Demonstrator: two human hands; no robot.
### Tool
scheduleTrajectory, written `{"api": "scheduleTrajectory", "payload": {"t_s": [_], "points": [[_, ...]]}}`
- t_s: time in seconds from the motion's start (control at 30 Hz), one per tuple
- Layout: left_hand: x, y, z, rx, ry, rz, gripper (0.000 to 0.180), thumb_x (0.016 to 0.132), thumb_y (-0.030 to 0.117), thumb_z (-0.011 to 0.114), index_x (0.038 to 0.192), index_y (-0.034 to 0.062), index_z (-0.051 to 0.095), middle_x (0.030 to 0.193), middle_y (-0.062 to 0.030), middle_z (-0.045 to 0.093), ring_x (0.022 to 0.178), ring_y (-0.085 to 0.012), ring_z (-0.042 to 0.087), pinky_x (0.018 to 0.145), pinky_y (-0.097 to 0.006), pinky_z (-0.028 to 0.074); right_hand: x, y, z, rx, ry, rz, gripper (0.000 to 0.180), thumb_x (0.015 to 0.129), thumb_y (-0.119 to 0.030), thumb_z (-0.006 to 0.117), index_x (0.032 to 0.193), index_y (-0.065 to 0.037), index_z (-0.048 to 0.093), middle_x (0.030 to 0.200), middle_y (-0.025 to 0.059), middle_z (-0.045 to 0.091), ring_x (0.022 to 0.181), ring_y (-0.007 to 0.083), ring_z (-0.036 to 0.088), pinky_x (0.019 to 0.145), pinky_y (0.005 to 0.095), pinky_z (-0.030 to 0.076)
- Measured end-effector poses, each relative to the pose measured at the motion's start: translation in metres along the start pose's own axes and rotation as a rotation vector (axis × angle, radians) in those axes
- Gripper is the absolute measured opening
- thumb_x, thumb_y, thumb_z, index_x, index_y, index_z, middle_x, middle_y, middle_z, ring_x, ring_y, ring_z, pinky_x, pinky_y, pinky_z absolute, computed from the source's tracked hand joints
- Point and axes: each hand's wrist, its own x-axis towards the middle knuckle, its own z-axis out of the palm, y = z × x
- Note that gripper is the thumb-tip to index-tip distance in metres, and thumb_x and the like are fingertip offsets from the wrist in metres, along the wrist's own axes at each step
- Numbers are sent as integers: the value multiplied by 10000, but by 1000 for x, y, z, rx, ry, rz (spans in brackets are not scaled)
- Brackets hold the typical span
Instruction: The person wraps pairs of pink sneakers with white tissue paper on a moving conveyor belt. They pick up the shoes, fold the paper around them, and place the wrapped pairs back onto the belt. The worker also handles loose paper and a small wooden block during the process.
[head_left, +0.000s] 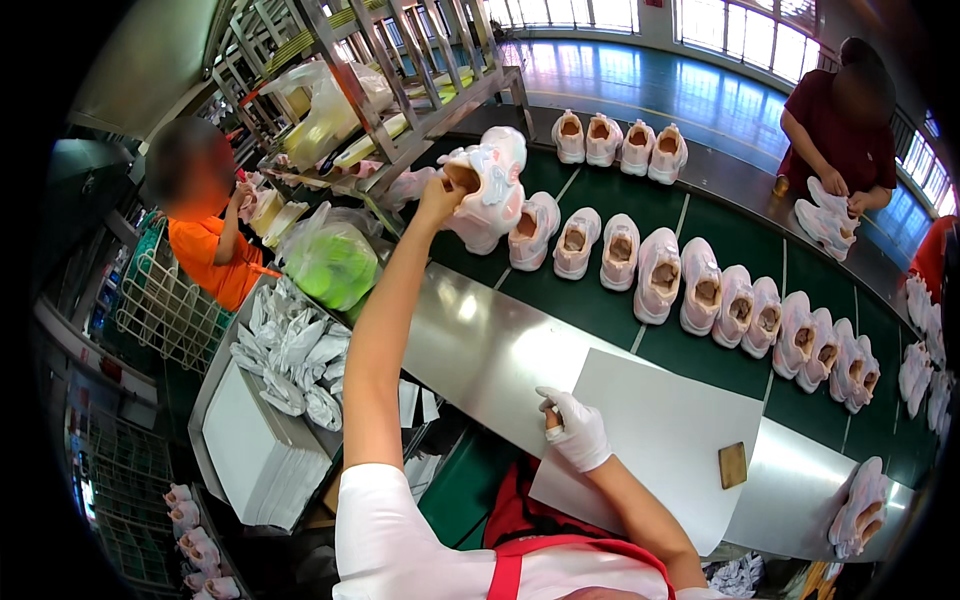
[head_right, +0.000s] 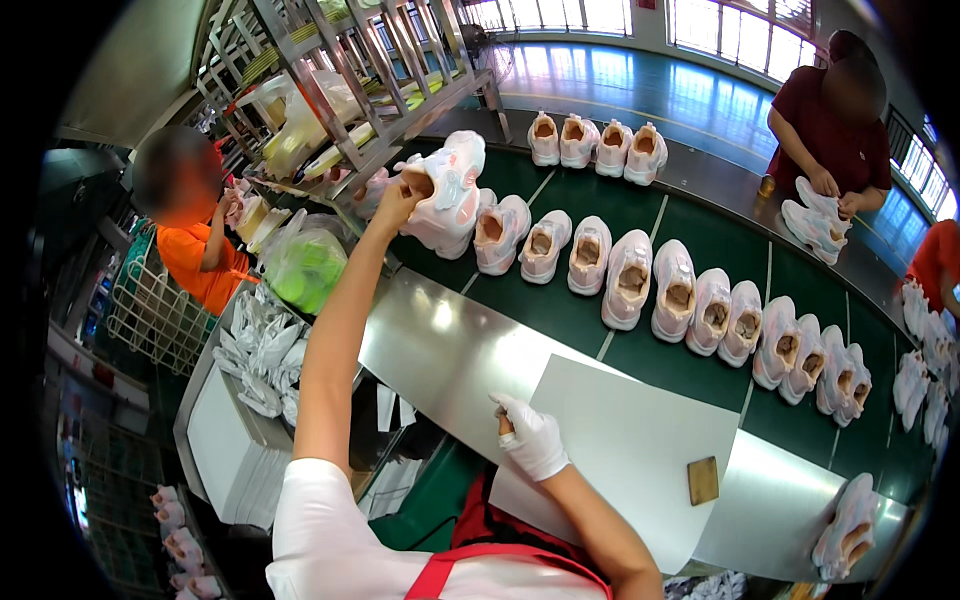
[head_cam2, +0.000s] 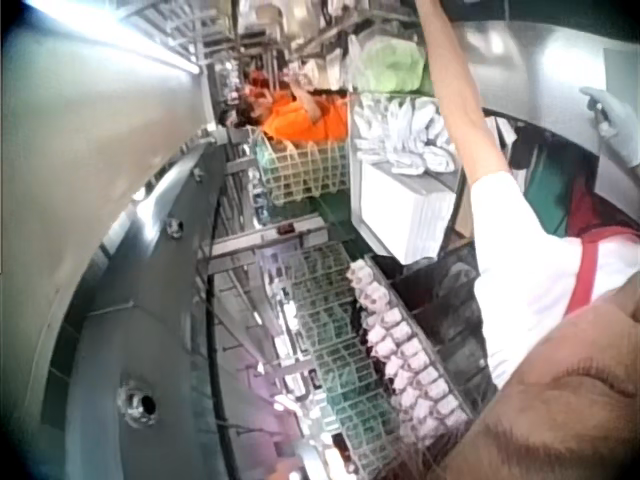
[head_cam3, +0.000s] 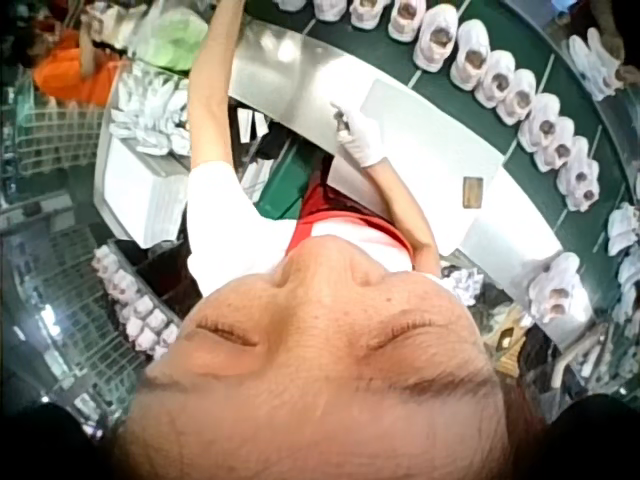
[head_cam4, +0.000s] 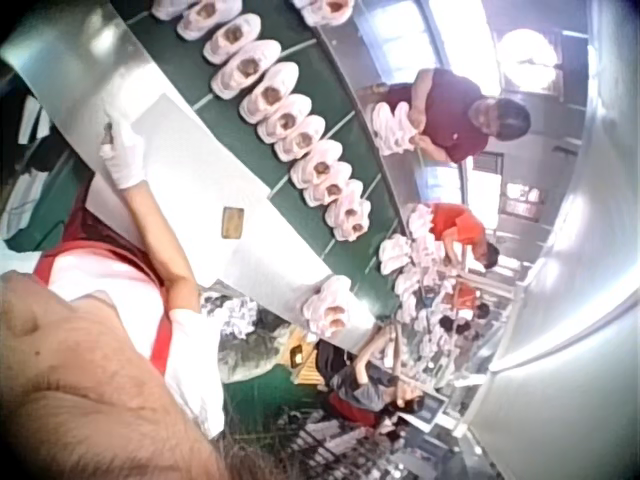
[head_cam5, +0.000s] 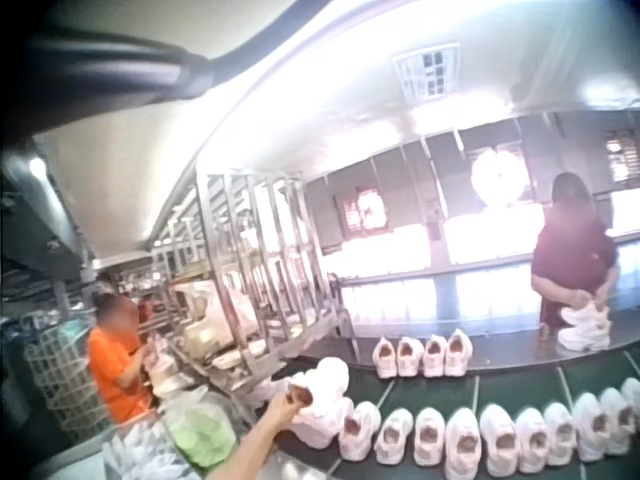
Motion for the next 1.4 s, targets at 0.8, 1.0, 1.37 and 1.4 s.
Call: {"api": "scheduleTrajectory", "payload": {"t_s": [0.8,1.0,1.37,1.4], "points": [[76,-170,-4,1065,308,-84,430,877,364,522,1068,-10,615,1073,-222,625,1038,-354,580,946,-446,400,10,5,8,-8,-236,262,280,816,-78,564,1093,-112,591,887,109,642,722,300,630,637,388,519],[64,-172,21,700,49,-79,505,952,385,346,1137,-22,582,1218,-259,538,1142,-401,513,977,-453,399,15,8,8,-15,-234,242,312,824,-72,547,1132,-104,578,911,130,637,793,312,626,714,393,517],[-228,108,163,-91,-294,526,477,866,51,558,1326,9,440,1344,-144,470,1262,-268,421,1065,-371,298,-59,-2,-152,-140,344,600,292,806,-111,605,1096,-80,601,837,144,630,745,276,618,688,353,499],[-264,132,183,-163,-446,593,489,854,46,555,1329,27,438,1360,-138,457,1288,-269,402,1078,-368,288,-74,-7,-175,-314,434,724,291,793,-122,619,1081,-79,606,848,140,628,767,296,608,706,373,492]]}}
